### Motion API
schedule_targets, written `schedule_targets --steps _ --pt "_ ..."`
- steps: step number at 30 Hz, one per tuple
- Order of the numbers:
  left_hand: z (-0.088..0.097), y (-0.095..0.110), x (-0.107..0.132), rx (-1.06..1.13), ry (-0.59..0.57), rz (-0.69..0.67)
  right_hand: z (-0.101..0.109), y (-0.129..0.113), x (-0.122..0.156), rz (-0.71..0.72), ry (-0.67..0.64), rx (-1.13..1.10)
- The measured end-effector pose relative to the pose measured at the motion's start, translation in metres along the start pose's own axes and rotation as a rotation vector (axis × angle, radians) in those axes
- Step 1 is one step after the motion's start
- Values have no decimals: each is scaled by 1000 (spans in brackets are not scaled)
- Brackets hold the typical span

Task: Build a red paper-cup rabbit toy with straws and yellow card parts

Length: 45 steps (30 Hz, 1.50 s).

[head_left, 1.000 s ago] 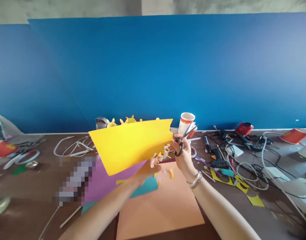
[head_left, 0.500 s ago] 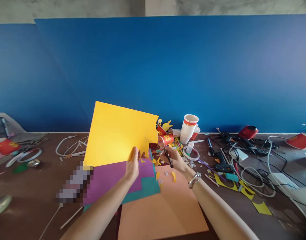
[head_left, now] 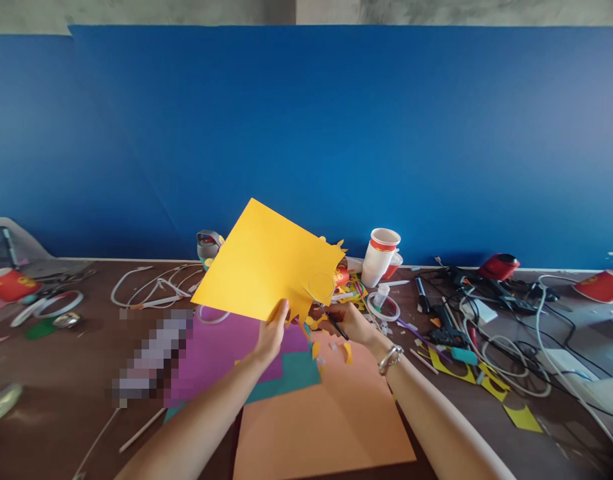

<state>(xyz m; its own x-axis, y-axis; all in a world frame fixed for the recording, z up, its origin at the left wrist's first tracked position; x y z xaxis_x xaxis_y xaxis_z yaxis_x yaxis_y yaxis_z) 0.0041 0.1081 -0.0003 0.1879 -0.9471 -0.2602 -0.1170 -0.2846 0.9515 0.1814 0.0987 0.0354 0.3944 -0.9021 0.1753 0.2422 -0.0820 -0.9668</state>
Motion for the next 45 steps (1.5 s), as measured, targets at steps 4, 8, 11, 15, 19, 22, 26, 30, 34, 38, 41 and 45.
schedule_targets --steps 4,8,11,15,19,22,26,30,34,38,41,45 --pt "-3 3 1 8 -15 -3 2 4 -2 33 18 -10" --pt "-3 -2 2 20 -19 31 5 9 -5 36 64 28" --pt "-2 -3 2 25 -20 26 6 12 -5 13 86 43" --pt "-6 3 4 53 -29 17 3 15 -4 -41 116 41" --pt "-14 18 4 152 -31 -17 -2 14 -2 -82 89 18" --pt "-18 26 5 215 -19 -19 -4 10 -1 -84 63 7" --pt "-24 32 10 262 -35 -4 -4 2 0 -54 49 -10" --pt "-31 32 19 198 -126 -35 -5 -3 3 -12 25 -49" --pt "-35 27 29 99 -192 -35 -10 -11 5 69 4 -188" --pt "-36 34 33 -41 -216 -102 -13 -14 7 132 59 -222" --pt "-34 38 33 -129 -210 -120 -14 -12 8 140 90 -204" --pt "-30 33 33 -134 -182 -70 -16 -13 8 162 62 -210"
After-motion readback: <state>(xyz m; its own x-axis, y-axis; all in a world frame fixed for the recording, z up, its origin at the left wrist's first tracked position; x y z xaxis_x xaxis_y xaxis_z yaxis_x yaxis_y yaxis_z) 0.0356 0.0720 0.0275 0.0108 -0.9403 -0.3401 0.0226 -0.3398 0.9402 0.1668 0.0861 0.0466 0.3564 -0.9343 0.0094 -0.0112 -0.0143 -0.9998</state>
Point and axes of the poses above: each hand's wrist, its own x-axis away from the middle knuckle, its own z-axis out of the back of the hand, y = z × x, the point moved 8 cm from there along -x, towards the middle knuckle, and after that the axes turned 15 degrees about -z, right-handed, at the moved point
